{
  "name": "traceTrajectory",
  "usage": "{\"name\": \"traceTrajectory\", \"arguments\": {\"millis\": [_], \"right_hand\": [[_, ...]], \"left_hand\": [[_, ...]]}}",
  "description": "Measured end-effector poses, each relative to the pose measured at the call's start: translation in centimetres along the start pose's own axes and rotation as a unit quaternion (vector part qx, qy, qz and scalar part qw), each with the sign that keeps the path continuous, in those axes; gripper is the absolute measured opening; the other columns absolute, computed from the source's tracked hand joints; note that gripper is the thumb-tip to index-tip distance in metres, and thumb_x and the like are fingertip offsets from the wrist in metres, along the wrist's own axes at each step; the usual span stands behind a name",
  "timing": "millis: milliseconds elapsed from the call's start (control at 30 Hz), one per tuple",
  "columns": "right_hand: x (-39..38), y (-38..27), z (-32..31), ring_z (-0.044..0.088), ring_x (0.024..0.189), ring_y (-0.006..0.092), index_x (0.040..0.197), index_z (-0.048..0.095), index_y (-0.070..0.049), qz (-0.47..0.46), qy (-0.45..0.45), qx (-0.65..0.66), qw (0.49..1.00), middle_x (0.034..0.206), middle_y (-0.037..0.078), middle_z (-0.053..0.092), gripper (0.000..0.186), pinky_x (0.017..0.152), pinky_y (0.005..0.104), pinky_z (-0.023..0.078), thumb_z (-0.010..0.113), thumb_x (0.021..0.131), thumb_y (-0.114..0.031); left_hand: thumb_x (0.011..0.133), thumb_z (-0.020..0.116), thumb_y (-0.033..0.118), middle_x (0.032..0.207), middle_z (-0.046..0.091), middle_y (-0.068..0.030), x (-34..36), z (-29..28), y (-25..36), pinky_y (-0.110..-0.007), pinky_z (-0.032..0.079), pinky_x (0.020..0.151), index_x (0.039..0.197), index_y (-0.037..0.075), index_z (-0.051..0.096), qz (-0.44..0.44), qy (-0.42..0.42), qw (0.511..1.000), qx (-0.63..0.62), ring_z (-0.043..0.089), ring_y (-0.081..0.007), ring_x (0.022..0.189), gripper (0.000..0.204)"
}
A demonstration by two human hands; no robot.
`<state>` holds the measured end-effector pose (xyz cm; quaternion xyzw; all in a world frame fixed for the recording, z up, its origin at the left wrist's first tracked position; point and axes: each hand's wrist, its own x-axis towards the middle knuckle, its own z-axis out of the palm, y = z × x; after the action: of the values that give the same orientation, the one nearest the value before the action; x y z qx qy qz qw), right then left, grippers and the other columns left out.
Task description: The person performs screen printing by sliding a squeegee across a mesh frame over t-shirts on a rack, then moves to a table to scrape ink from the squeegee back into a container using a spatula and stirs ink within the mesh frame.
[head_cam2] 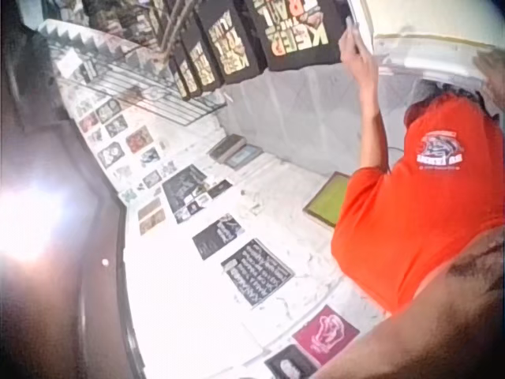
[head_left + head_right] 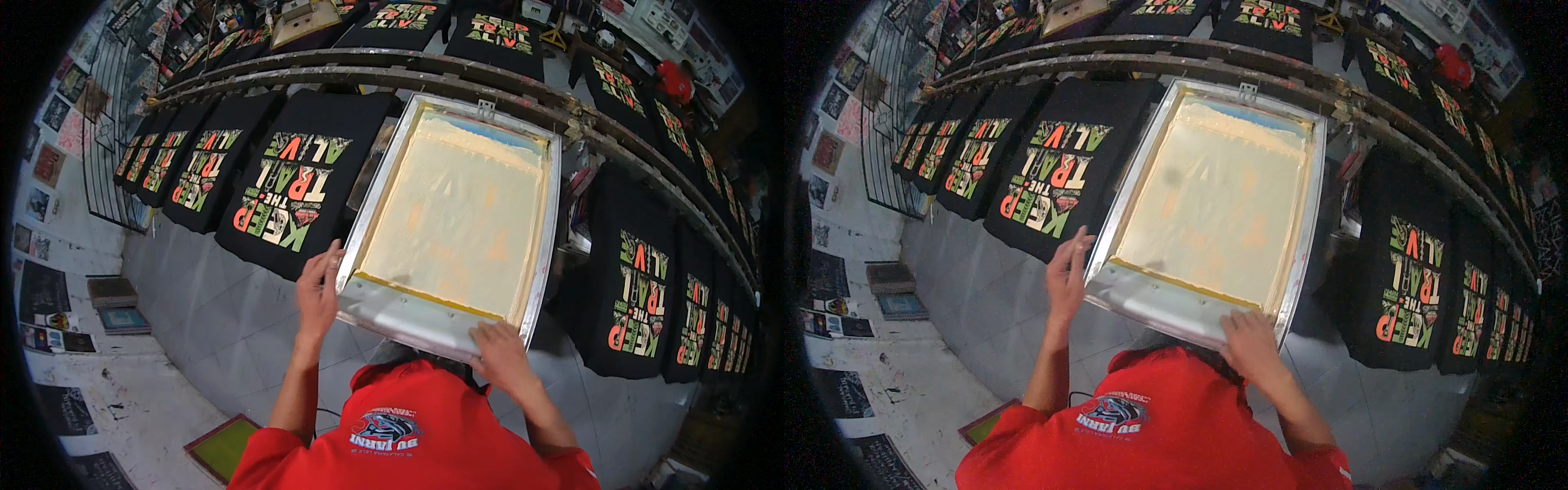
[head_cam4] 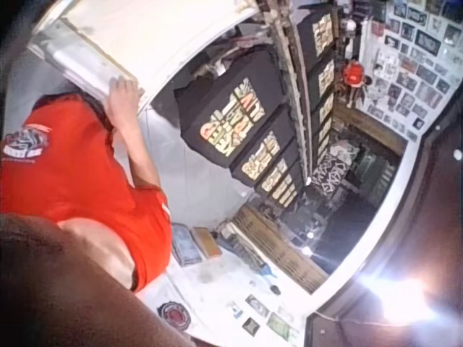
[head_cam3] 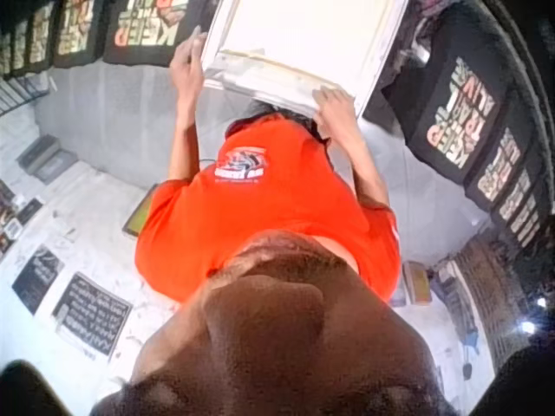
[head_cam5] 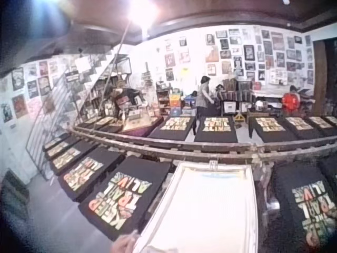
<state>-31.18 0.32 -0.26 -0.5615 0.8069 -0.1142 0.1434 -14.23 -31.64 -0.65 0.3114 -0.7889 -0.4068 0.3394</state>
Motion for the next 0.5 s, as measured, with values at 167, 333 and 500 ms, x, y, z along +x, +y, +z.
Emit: {"name": "traceTrajectory", "arguments": {"millis": [167, 333, 500], "right_hand": [[2.5, 1.0, -0.9, 0.06, 0.105, 0.0326, 0.111, 0.064, -0.006, 0.062, 0.075, 0.015, 0.995, 0.108, 0.013, 0.066, 0.043, 0.095, 0.0434, 0.046, 0.079, 0.072, -0.016], [2.9, 1.4, 0.0, 0.062, 0.095, 0.0306, 0.099, 0.065, -0.007, 0.12, 0.108, -0.038, 0.986, 0.095, 0.011, 0.066, 0.029, 0.091, 0.0413, 0.047, 0.075, 0.072, -0.011], [3.2, -0.5, 1.2, 0.061, 0.094, 0.0298, 0.094, 0.064, -0.008, 0.145, 0.142, -0.101, 0.974, 0.093, 0.01, 0.064, 0.024, 0.089, 0.0427, 0.047, 0.071, 0.071, -0.007]], "left_hand": [[0.09, 0.072, 0.029, 0.111, 0.069, -0.0138, -0.3, 0.9, 2.2, -0.04, 0.046, 0.098, 0.134, 0.007, 0.064, 0.193, -0.224, 0.946, 0.135, 0.061, -0.0314, 0.108, 0.05], [0.079, 0.08, 0.036, 0.108, 0.07, -0.0068, 1.8, 1.2, -1.0, -0.039, 0.048, 0.09, 0.131, 0.011, 0.065, 0.249, -0.317, 0.878, 0.259, 0.063, -0.0239, 0.103, 0.059], [0.068, 0.077, 0.017, 0.095, 0.067, -0.0021, 3.2, 1.7, -4.4, -0.04, 0.051, 0.079, 0.099, 0.013, 0.07, 0.288, -0.35, 0.847, 0.278, 0.063, -0.0228, 0.094, 0.032]]}}
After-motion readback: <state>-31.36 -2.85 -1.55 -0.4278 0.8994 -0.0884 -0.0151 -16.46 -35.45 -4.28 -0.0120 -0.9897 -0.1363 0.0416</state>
